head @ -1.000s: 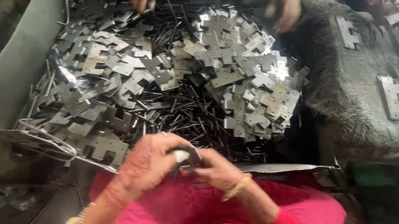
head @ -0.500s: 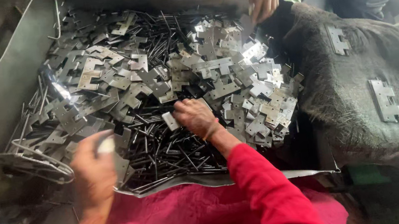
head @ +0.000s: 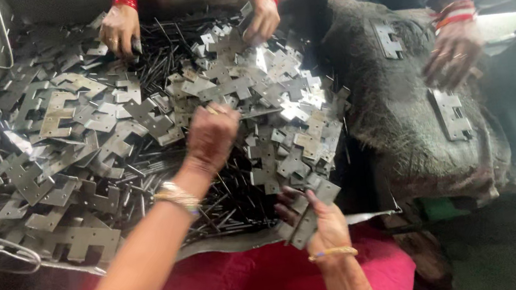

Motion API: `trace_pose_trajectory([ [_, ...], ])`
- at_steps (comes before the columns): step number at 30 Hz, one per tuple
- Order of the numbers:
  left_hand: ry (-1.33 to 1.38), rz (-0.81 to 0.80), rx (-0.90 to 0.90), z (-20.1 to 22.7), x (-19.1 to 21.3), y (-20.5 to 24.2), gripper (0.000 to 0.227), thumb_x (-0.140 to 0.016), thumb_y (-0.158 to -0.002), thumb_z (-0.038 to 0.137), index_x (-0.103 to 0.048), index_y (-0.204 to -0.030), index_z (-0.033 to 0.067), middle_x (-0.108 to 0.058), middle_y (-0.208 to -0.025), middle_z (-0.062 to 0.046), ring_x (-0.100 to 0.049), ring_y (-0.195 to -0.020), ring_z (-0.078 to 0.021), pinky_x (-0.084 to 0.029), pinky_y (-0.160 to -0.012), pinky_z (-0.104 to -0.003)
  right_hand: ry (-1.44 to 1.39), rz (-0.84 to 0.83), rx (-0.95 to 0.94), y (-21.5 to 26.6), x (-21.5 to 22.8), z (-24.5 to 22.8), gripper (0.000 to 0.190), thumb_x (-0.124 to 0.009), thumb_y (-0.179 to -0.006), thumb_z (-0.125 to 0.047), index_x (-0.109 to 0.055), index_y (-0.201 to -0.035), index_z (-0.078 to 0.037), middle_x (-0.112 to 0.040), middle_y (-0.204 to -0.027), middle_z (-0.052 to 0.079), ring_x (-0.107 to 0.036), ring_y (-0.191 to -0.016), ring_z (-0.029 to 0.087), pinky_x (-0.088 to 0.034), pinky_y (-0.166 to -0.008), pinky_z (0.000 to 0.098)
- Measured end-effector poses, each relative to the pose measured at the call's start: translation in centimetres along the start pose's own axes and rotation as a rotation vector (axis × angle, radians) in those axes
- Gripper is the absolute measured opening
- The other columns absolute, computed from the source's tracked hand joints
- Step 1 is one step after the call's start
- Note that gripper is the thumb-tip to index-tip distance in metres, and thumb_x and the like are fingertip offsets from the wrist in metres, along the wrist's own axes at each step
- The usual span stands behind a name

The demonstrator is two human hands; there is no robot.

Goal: The person inserts metal rods into small metal brackets and places the assembled units onto a nearby surface. The task is performed continuously by hand while seated on the floor.

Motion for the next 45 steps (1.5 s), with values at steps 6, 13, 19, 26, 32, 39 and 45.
trace_pose_trajectory([
  [6,0.601,-0.178,-0.305,-6.7,14.6,2.5,0.016,-0.074,-0.073,0.023,-0.078,-0.088,0.0177,-0.073,-0.082,-0.002,-0.069,-0.084,-0.0210,-0.045,-0.085,-0.040,0.071,-0.330,-0.139,-0.3,-5.2,5.1,0.042,-0.049,-0.106,-0.019,-0.047,-0.140,0.005,-0.066,-0.131,0.025,-0.068,-0.115,0.038,-0.057,-0.099,0.0510],
  [13,0.777,-0.481,-0.248,-0.5,12.9,6.5,0.046,-0.069,-0.073,0.017,-0.070,-0.119,0.0110,-0.072,-0.110,-0.011,-0.062,-0.116,-0.0283,-0.040,-0.103,-0.044,-0.059,-0.701,-0.367,2.5,-9.4,10.0,0.090,-0.028,-0.096,-0.076,-0.048,-0.143,-0.001,-0.066,-0.131,0.023,-0.068,-0.115,0.036,-0.056,-0.097,0.0518],
  [19,0.978,0.075,0.496,0.8,9.5,16.9,0.057,-0.073,-0.081,0.022,-0.058,-0.128,-0.0073,-0.066,-0.120,-0.027,-0.061,-0.115,-0.0396,-0.046,-0.098,-0.045,-0.068,-0.298,-0.150,0.3,-9.1,13.0,0.061,-0.055,-0.103,-0.045,-0.046,-0.144,-0.001,-0.065,-0.138,0.023,-0.068,-0.113,0.034,-0.057,-0.097,0.0477],
  [26,1.002,-0.561,0.647,-3.9,10.2,22.8,0.026,-0.067,-0.086,0.024,-0.071,-0.108,0.0093,-0.075,-0.098,-0.016,-0.070,-0.099,-0.0338,-0.053,-0.087,-0.045,1.054,-0.592,0.961,1.1,-13.4,10.4,0.048,-0.074,-0.086,-0.029,-0.062,-0.130,-0.012,-0.067,-0.130,0.016,-0.064,-0.118,0.031,-0.052,-0.101,0.0450],
  [32,0.835,-0.451,0.522,-5.0,7.8,21.9,0.025,-0.071,-0.086,0.025,-0.072,-0.106,0.0104,-0.071,-0.099,-0.018,-0.067,-0.097,-0.0376,-0.053,-0.081,-0.046,1.508,-0.610,0.184,0.6,-8.0,3.5,0.027,-0.077,-0.078,-0.004,-0.078,-0.106,-0.007,-0.080,-0.092,0.006,-0.075,-0.082,0.015,-0.060,-0.073,0.0312],
  [39,0.126,-0.172,0.227,-11.3,6.0,26.3,0.045,-0.069,-0.076,0.010,-0.063,-0.121,0.0036,-0.067,-0.118,-0.018,-0.065,-0.112,-0.0331,-0.052,-0.100,-0.041,1.205,0.342,1.359,-8.1,6.8,-25.3,0.051,-0.091,-0.075,-0.005,-0.057,-0.108,0.013,-0.063,-0.104,0.020,-0.062,-0.091,0.021,-0.054,-0.078,0.0341],
  [45,0.106,-0.857,0.116,-13.6,7.1,25.2,0.062,-0.079,-0.074,0.020,-0.060,-0.133,0.0218,-0.058,-0.130,0.001,-0.056,-0.127,-0.0211,-0.048,-0.107,-0.035,1.847,1.012,0.936,-13.2,10.1,-36.0,0.036,-0.084,-0.089,-0.021,-0.073,-0.115,0.002,-0.071,-0.114,0.019,-0.068,-0.103,0.028,-0.055,-0.091,0.0408],
])
Point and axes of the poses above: each hand's wrist, its own y-axis away from the middle knuckle, its own x-axis out of the back of the hand, z = x × y, the point moved 2 cm from there along -y, towards the middle knuckle
